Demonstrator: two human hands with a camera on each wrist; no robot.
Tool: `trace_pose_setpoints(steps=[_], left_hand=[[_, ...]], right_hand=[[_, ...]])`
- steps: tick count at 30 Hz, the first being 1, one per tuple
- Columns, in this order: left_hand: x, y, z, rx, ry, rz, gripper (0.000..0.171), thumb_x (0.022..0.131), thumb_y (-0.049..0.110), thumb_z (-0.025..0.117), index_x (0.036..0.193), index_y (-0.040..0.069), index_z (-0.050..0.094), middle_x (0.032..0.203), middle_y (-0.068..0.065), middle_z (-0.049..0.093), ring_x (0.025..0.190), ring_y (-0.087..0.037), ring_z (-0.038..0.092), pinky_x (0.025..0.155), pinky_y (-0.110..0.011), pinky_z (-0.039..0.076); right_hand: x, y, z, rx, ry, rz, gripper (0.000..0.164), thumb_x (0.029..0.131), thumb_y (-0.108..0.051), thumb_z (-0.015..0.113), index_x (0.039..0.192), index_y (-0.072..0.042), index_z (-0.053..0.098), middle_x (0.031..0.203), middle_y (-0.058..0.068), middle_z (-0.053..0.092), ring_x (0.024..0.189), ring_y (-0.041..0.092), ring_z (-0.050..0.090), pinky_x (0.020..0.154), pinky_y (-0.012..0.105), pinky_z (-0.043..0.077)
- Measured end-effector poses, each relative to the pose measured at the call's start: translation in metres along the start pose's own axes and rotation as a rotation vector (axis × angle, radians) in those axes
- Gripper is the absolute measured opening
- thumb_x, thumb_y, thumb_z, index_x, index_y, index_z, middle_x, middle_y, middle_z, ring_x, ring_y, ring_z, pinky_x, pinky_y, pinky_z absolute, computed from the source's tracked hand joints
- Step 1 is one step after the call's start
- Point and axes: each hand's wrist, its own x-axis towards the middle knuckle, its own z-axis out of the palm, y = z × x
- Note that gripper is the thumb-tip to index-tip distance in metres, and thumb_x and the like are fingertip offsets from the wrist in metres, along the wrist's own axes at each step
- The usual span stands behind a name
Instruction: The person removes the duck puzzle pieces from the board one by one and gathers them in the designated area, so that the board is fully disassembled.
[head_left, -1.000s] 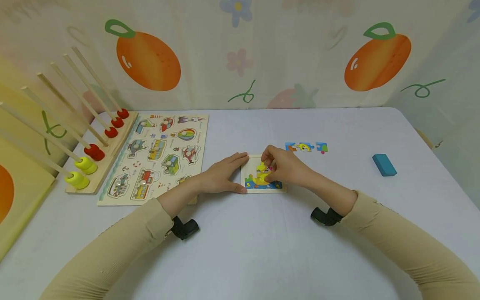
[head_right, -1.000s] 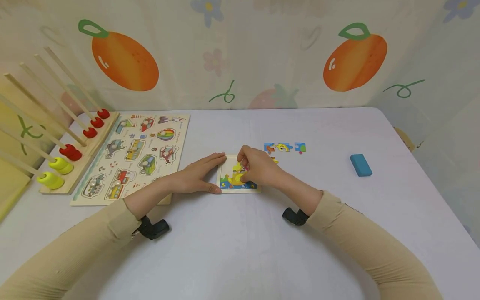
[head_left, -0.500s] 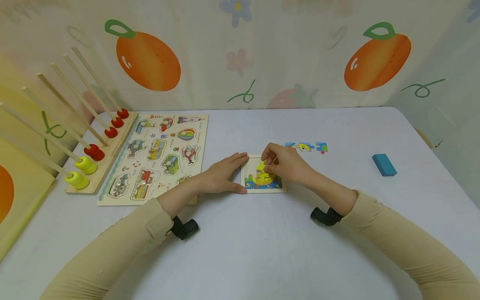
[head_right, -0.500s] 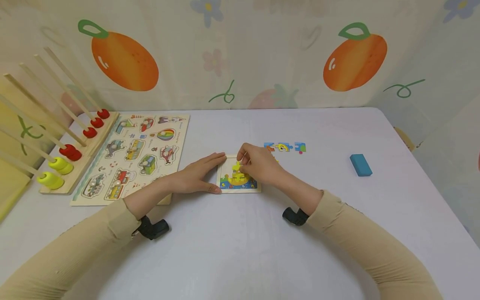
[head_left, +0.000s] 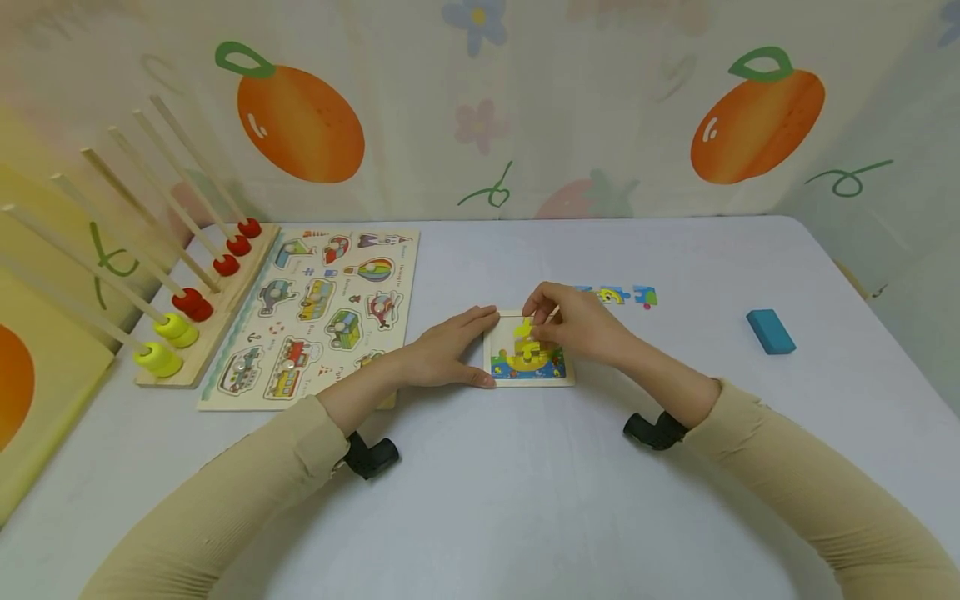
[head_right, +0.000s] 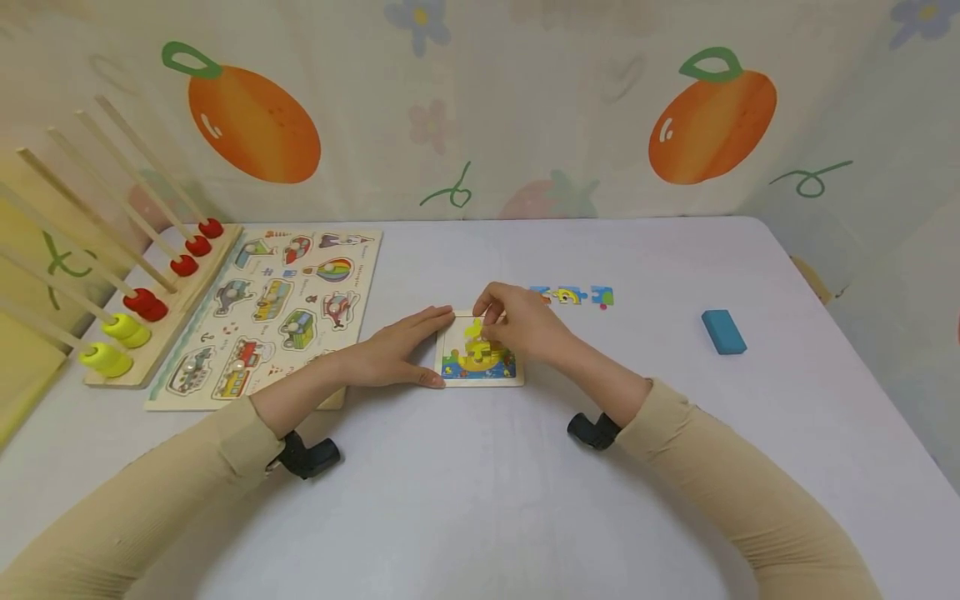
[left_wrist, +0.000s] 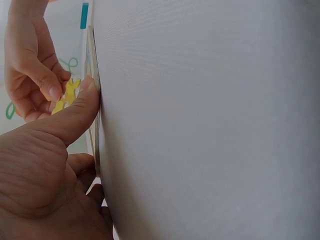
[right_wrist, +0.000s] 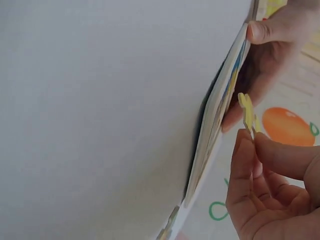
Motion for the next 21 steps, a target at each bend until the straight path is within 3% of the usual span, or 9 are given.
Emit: trace_pose_setpoints(steps=[15,21], left_hand=[[0.001,-0.001,0.001,-0.001,-0.004,-0.013,0.096,0.087,0.041,0.073,0.159,0.01,0.019,0.169,-0.005,0.012,0.158,-0.029,0.006,0.126,-0.056,0.015],[0.002,-0.003,0.003,-0.005,-0.004,-0.017,0.097,0.086,0.041,0.074,0.159,0.01,0.019,0.169,-0.004,0.011,0.158,-0.028,0.006,0.127,-0.054,0.014]], right_hand=[[-0.006,0.016,-0.026,0.013,0.058,0.03,0.02,0.091,-0.004,0.066,0.111,-0.006,0.066,0.097,0.011,0.06,0.08,0.022,0.062,0.069,0.02,0.053],[-0.012,0.025,-0.038,0.01,0.077,0.061,0.02,0.092,-0.003,0.064,0.112,-0.005,0.065,0.099,0.012,0.06,0.083,0.024,0.063,0.07,0.024,0.056]])
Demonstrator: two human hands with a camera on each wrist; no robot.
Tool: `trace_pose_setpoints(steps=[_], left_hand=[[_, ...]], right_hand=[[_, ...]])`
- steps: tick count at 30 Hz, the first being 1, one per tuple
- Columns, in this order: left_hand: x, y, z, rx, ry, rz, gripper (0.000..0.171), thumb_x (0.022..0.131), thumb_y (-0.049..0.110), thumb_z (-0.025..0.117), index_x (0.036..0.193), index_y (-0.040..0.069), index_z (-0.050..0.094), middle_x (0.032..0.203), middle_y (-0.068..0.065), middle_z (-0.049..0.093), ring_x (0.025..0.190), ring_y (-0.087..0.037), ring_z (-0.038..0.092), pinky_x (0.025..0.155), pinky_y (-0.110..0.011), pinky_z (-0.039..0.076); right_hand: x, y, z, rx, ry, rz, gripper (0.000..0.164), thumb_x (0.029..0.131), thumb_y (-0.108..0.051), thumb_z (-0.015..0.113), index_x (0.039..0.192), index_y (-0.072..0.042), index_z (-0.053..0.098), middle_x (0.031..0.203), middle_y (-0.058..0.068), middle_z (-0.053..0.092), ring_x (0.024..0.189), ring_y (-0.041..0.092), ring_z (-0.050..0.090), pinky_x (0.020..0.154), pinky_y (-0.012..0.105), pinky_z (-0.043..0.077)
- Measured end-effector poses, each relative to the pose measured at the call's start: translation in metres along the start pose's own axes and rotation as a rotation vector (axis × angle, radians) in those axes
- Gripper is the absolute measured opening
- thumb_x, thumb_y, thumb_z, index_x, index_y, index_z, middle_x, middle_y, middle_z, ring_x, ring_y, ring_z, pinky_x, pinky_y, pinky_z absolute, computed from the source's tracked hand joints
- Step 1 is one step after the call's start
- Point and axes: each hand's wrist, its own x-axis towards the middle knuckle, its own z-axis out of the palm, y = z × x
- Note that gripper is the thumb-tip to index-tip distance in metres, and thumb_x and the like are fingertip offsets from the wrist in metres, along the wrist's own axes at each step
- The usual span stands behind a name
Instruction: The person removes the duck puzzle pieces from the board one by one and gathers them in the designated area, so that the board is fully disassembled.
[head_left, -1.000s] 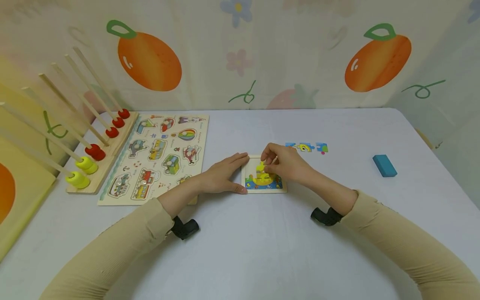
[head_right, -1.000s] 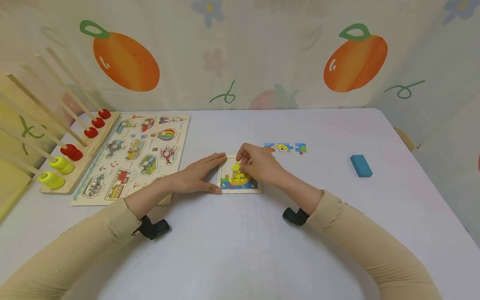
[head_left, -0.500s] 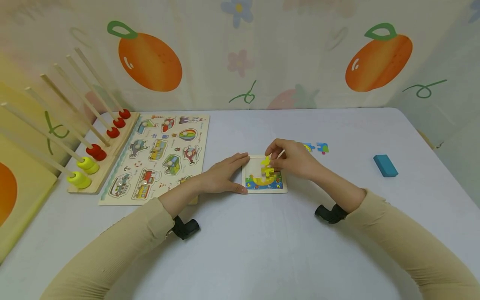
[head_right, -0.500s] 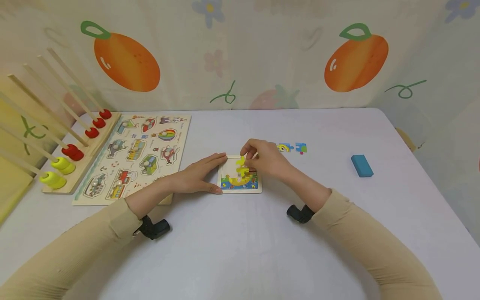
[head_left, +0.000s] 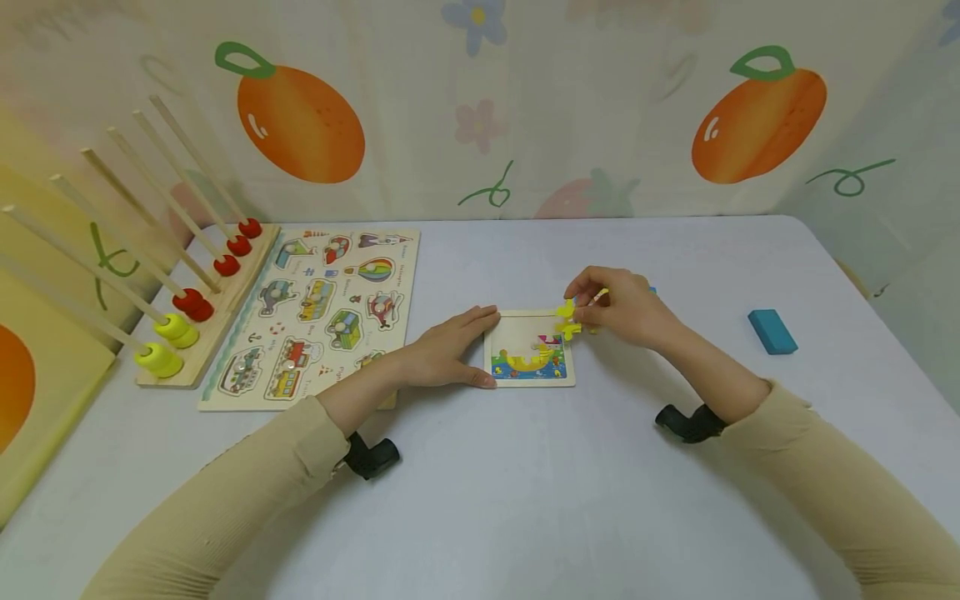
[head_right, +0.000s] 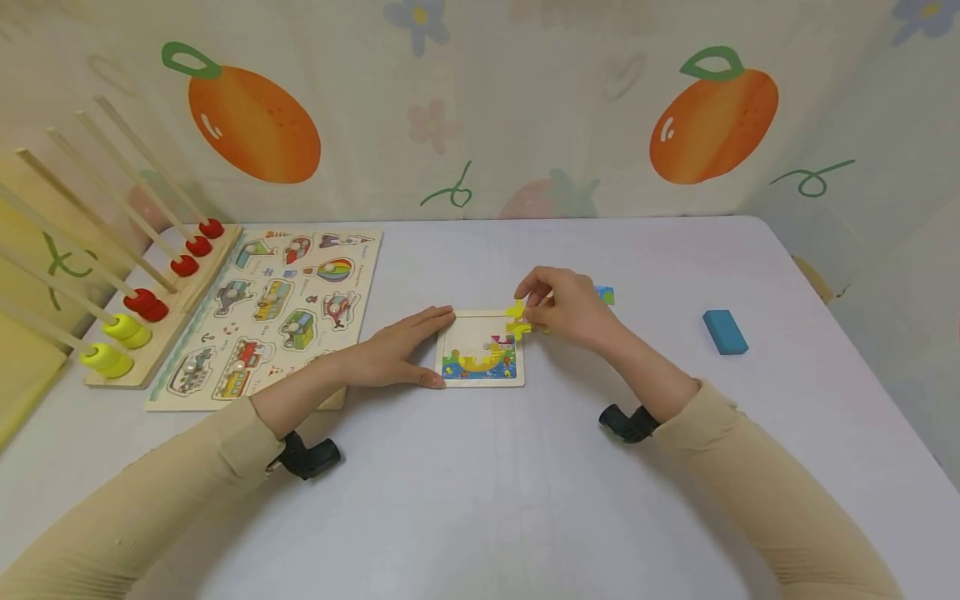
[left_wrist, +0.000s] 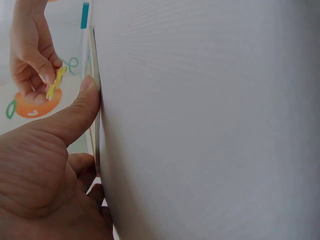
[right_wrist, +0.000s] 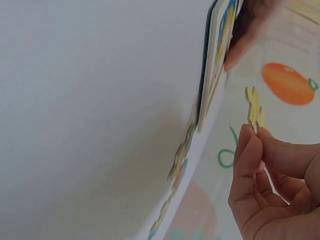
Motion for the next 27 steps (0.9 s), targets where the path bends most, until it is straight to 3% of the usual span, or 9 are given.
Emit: trace_pose_setpoints(steps=[6,27], left_hand=[[-0.001,0.001,-0.001,-0.001,0.0,-0.005,0.097,0.086,0.041,0.074,0.159,0.011,0.018,0.169,-0.004,0.011,0.158,-0.028,0.006,0.127,-0.054,0.014],[0.0,0.0,0.0,0.005,0.0,-0.008,0.096,0.086,0.042,0.074,0.159,0.011,0.019,0.169,-0.003,0.011,0.158,-0.028,0.006,0.127,-0.054,0.014]], right_hand=[[-0.005,0.012,-0.012,-0.006,0.011,0.023,0.021,0.092,-0.004,0.066,0.113,-0.004,0.064,0.101,0.013,0.059,0.081,0.022,0.066,0.076,0.032,0.061],[-0.007,0.039,-0.033,-0.07,0.025,0.066,0.023,0.091,-0.008,0.068,0.113,0.0,0.066,0.099,0.016,0.061,0.078,0.017,0.064,0.067,0.021,0.058]])
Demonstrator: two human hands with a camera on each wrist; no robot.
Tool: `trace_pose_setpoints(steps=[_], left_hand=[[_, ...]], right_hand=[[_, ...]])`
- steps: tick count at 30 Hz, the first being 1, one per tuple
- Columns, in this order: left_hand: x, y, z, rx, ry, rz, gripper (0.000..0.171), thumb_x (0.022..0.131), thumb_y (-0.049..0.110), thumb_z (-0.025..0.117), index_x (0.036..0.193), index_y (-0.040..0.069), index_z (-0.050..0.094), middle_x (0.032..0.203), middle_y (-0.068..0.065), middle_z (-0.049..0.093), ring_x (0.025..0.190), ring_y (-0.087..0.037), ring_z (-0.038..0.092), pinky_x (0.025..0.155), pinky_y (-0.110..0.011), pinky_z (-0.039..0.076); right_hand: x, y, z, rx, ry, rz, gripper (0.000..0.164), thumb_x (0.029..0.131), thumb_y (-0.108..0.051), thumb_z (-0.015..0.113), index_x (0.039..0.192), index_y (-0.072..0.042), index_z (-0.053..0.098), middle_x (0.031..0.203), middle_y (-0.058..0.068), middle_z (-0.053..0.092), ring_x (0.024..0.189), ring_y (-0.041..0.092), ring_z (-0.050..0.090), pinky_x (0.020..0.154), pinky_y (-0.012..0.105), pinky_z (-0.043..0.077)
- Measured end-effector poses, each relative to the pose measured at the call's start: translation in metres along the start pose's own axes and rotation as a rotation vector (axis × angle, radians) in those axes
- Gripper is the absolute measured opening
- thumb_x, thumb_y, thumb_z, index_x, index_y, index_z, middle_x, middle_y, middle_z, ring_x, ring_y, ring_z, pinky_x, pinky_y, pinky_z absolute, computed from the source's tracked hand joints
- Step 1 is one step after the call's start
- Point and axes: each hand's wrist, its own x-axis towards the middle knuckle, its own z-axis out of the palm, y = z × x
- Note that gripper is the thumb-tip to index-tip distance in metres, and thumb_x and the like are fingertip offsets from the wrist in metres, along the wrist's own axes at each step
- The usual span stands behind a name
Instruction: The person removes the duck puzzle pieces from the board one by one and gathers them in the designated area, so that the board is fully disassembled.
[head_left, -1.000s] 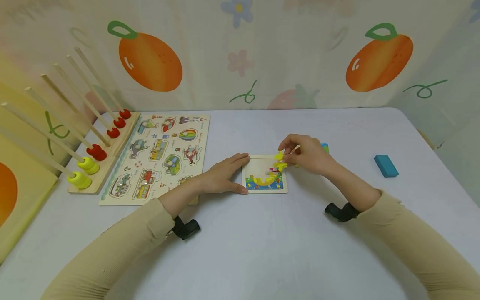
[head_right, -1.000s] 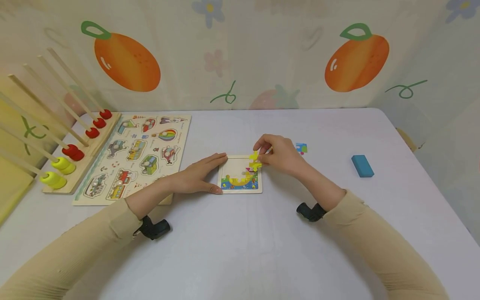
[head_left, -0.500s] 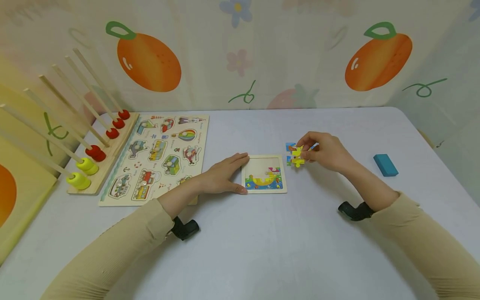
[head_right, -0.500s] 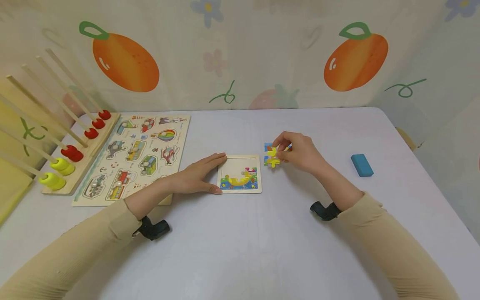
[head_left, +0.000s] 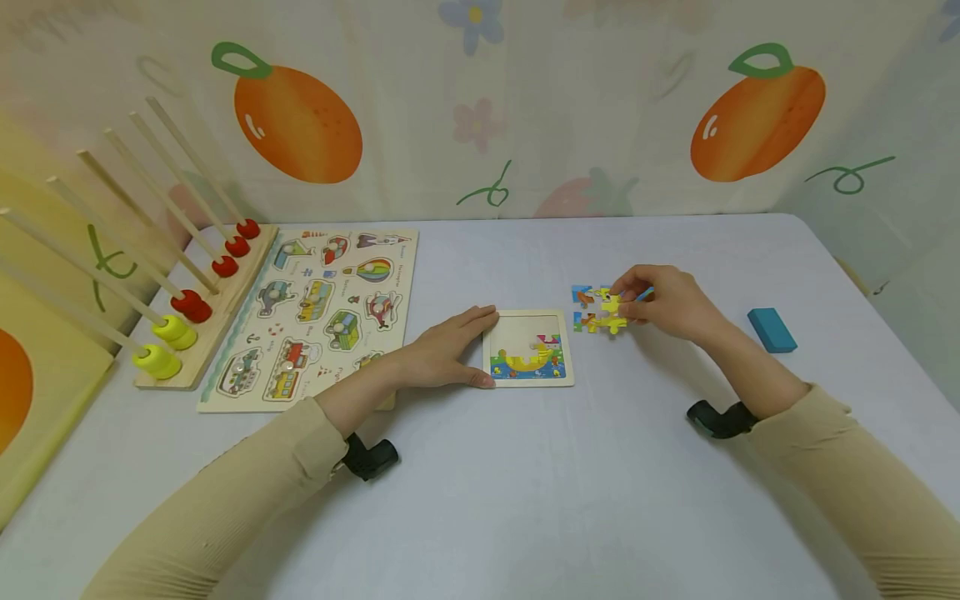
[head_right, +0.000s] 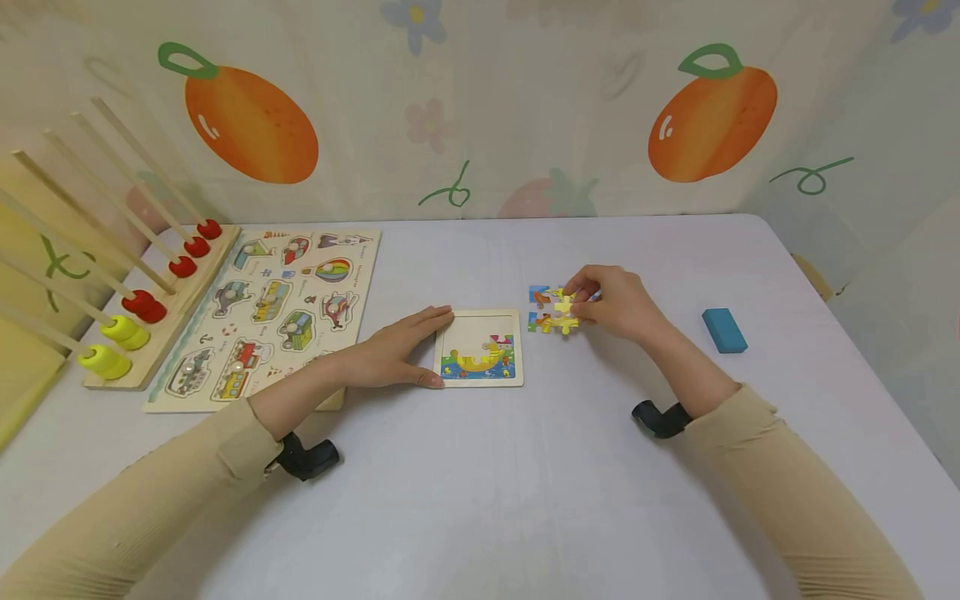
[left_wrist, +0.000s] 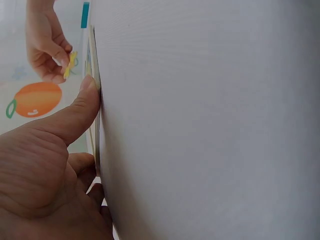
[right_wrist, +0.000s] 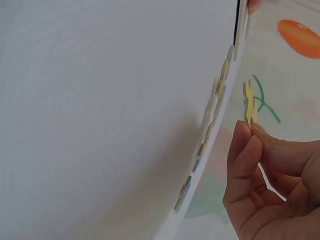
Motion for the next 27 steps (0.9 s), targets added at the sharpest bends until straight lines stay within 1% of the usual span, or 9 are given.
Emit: trace_pose_setpoints(steps=[5,12,20,27], left_hand=[[-0.001,0.001,0.0,-0.001,-0.003,0.003,0.096,0.086,0.041,0.074,0.159,0.011,0.018,0.169,-0.004,0.011,0.158,-0.028,0.006,0.127,-0.055,0.015],[-0.002,0.002,-0.001,-0.002,0.0,0.007,0.096,0.087,0.041,0.073,0.159,0.011,0.018,0.169,-0.004,0.01,0.158,-0.029,0.005,0.127,-0.054,0.014],[-0.002,0.001,-0.001,-0.003,0.002,0.003,0.096,0.086,0.041,0.074,0.159,0.011,0.018,0.169,-0.004,0.01,0.158,-0.028,0.005,0.127,-0.055,0.014],[-0.001,0.001,-0.001,-0.005,0.001,0.003,0.097,0.086,0.042,0.073,0.159,0.012,0.018,0.169,-0.003,0.01,0.158,-0.028,0.004,0.126,-0.056,0.014]], right_hand=[[0.001,0.004,-0.001,-0.001,-0.028,0.028,0.023,0.091,-0.008,0.068,0.113,0.0,0.066,0.096,0.014,0.06,0.079,0.017,0.06,0.064,0.017,0.053],[0.001,0.008,-0.001,-0.014,-0.05,0.066,0.022,0.091,-0.008,0.067,0.112,-0.001,0.066,0.093,0.011,0.059,0.081,0.019,0.055,0.062,0.02,0.048],[0.004,0.011,0.003,-0.019,-0.049,0.075,0.021,0.091,-0.009,0.068,0.11,-0.001,0.066,0.09,0.009,0.061,0.078,0.016,0.056,0.062,0.02,0.047],[0.005,0.011,0.006,-0.012,-0.048,0.095,0.021,0.091,-0.007,0.065,0.111,0.001,0.066,0.093,0.012,0.062,0.079,0.018,0.06,0.064,0.017,0.05]])
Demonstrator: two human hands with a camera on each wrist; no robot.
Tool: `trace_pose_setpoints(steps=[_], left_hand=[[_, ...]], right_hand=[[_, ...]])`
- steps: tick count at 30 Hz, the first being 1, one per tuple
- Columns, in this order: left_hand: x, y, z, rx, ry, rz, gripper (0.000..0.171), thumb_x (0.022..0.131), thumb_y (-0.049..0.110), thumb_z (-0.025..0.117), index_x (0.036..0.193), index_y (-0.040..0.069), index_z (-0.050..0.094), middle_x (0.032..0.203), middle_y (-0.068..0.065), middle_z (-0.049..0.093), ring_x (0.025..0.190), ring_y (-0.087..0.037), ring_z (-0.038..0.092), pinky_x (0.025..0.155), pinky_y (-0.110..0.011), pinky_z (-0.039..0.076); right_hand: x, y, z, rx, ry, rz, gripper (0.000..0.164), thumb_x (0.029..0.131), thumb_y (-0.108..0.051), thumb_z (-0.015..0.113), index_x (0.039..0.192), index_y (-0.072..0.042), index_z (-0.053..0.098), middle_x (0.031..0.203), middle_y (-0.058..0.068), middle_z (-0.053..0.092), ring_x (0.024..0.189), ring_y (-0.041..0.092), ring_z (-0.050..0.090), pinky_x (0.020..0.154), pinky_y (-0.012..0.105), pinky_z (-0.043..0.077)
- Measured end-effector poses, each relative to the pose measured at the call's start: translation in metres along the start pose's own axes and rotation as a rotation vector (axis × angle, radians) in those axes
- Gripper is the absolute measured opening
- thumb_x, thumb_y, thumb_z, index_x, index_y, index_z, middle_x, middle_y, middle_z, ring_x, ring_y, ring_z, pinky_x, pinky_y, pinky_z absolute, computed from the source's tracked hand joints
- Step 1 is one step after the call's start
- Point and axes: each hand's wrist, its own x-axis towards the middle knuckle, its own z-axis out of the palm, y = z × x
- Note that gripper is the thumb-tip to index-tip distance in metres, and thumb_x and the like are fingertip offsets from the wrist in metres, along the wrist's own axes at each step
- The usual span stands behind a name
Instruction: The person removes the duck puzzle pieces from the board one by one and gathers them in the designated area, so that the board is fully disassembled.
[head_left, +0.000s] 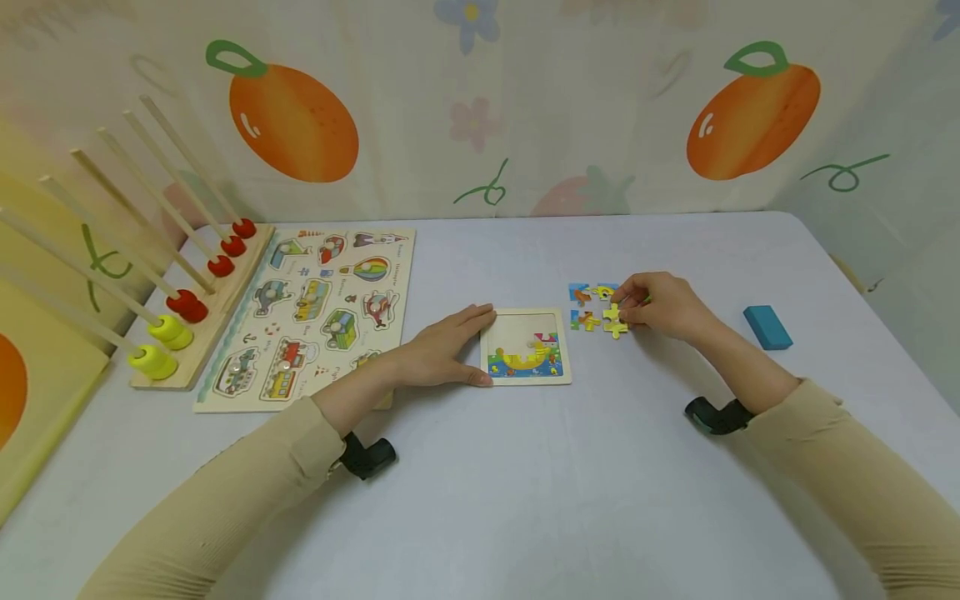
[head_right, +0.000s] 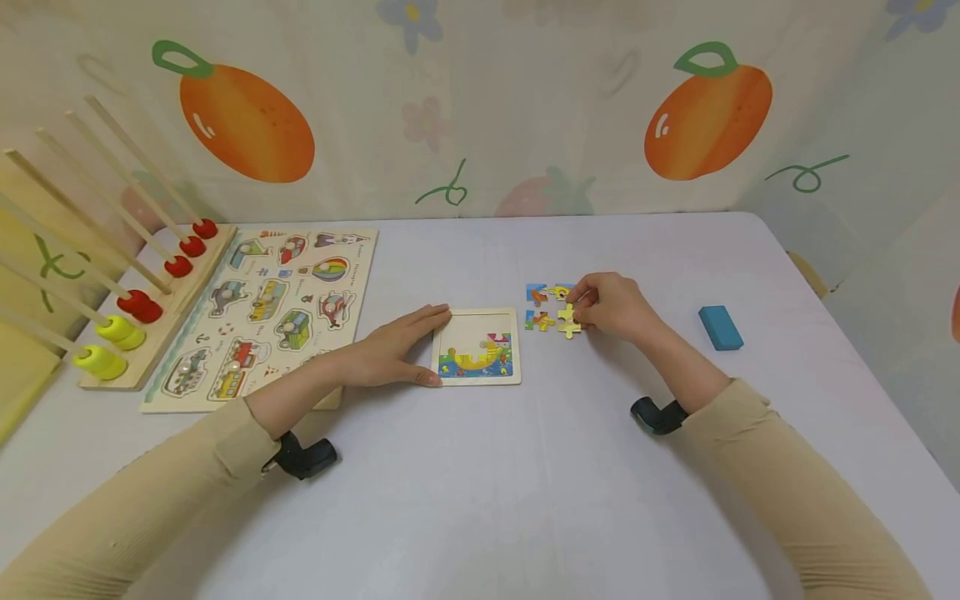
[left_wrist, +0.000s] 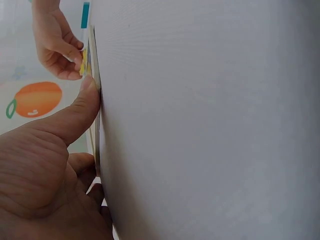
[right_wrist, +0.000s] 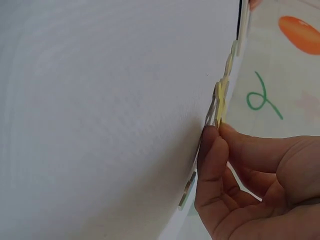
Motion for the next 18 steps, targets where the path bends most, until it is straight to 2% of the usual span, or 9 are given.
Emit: trace_pose_setpoints(steps=[18], left_hand=[[0.0004,-0.0004,-0.0002,0.001,-0.004,0.001,0.097,0.086,0.042,0.073,0.159,0.012,0.017,0.17,-0.003,0.009,0.158,-0.028,0.004,0.127,-0.055,0.013]], right_hand=[[-0.0001,-0.0004,0.0034,-0.041,0.018,-0.004,0.019,0.093,-0.009,0.065,0.11,0.001,0.066,0.095,0.015,0.065,0.08,0.02,0.062,0.067,0.018,0.05]])
